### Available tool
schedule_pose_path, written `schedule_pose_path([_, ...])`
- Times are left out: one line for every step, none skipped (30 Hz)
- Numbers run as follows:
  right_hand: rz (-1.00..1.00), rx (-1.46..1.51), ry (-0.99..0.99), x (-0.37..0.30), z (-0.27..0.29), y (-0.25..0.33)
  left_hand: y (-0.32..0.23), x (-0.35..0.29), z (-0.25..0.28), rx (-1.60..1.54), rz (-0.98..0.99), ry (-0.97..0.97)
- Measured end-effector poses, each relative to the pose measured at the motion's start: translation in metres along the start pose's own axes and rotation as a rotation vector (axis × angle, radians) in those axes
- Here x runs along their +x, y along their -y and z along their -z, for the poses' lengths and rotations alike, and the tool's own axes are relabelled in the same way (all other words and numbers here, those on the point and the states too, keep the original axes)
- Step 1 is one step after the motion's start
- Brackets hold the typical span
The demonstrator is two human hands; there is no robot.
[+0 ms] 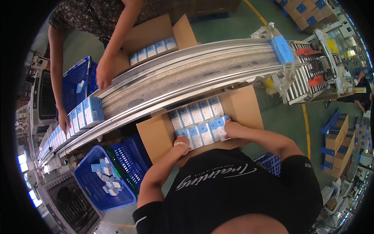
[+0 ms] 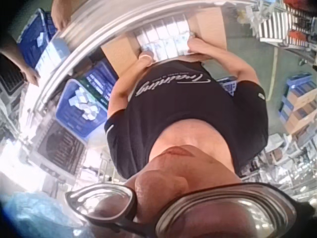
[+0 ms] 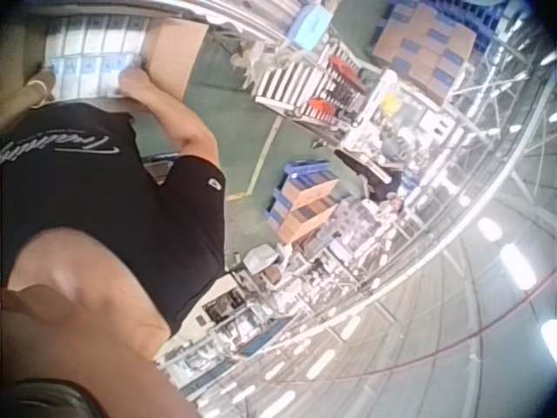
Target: The person packs small blue and white boxes from a conveyor belt into larger cardboard boxes. They arrange the items in rows, close the cardboard boxes, and move them along the conveyor line.
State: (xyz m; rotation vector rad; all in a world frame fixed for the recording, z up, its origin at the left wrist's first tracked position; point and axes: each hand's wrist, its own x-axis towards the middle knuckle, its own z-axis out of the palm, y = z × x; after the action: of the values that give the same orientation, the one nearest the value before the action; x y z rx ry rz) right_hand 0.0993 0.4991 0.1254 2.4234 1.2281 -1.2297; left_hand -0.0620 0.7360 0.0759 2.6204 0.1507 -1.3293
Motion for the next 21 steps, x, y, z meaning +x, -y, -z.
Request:
schedule_pose_path([0.005, -0.107, 0.054, 0.012, 0.003, 0.009, -0.003, 0.007, 0.005, -0.041, 0.138, 0.086])
schedule_pose_path([-0.002, -0.202, 0.096, 0.022, 0.009, 0.013, -0.002, 0.014, 0.003, -0.014, 0.184, 0.061])
schedule_pose_path([-0.006, -0.302, 0.141, 0.029, 0.015, 0.016, -0.001, 0.022, -0.005, 0.008, 0.233, 0.037])
schedule_pose_path([-0.068, -0.357, 0.115, 0.024, 0.021, 0.021, -0.001, 0.026, -0.011, 0.026, 0.277, 0.013])
schedule_pose_path([-0.07, -0.423, 0.086, 0.031, 0.003, 0.013, -0.002, 0.022, -0.009, 0.05, 0.215, -0.004])
schedule_pose_path([-0.067, -0.489, 0.053, 0.047, -0.027, -0.002, -0.003, 0.015, -0.003, 0.075, 0.159, -0.021])
schedule_pose_path([-0.06, -0.564, 0.012, 0.06, -0.041, -0.01, -0.001, 0.009, 0.007, 0.095, 0.113, -0.045])
schedule_pose_path([-0.112, -0.543, 0.025, 0.064, -0.04, -0.006, 0.001, 0.004, 0.013, 0.058, 0.052, -0.081])
schedule_pose_path([-0.147, -0.524, 0.05, 0.069, -0.042, -0.007, -0.01, -0.034, 0.051, -0.03, 0.056, -0.198])
schedule_pose_path([-0.091, -0.546, 0.034, 0.079, -0.055, -0.017, -0.008, -0.047, 0.066, -0.083, 0.075, -0.36])
schedule_pose_path([0.033, -0.554, 0.153, 0.057, -0.01, 0.003, 0.002, -0.063, 0.065, -0.159, 0.13, -0.522])
schedule_pose_path([0.052, -0.54, 0.133, 0.059, -0.016, -0.008, 0.005, -0.073, 0.074, -0.114, 0.253, -0.695])
schedule_pose_path([0.081, -0.536, 0.138, 0.057, -0.016, -0.011, 0.008, -0.082, 0.078, -0.067, 0.383, -0.865])
schedule_pose_path([0.077, -0.53, 0.114, 0.06, -0.024, -0.016, 0.011, -0.087, 0.079, -0.017, 0.507, -1.032])
schedule_pose_path([0.058, -0.515, 0.155, 0.056, -0.018, -0.011, 0.015, -0.081, 0.071, -0.17, 0.592, -0.966])
schedule_pose_path([0.053, -0.533, 0.161, 0.056, -0.019, -0.01, 0.02, -0.062, 0.056, -0.329, 0.67, -0.898])
schedule_pose_path([0.041, -0.543, 0.167, 0.057, -0.021, -0.011, 0.025, -0.04, 0.043, -0.485, 0.731, -0.829])
schedule_pose_path([0.056, -0.557, 0.158, 0.063, -0.015, -0.011, 0.037, -0.022, 0.037, -0.526, 0.661, -0.774])
schedule_pose_path([0.068, -0.578, 0.149, 0.069, -0.021, -0.016, 0.039, -0.026, 0.037, -0.526, 0.629, -0.764])
schedule_pose_path([0.01, -0.53, 0.218, 0.06, -0.004, -0.005, 0.04, -0.028, 0.032, -0.528, 0.604, -0.783])
schedule_pose_path([0.044, -0.542, 0.184, 0.057, -0.002, -0.004, 0.042, -0.031, 0.026, -0.528, 0.577, -0.802])
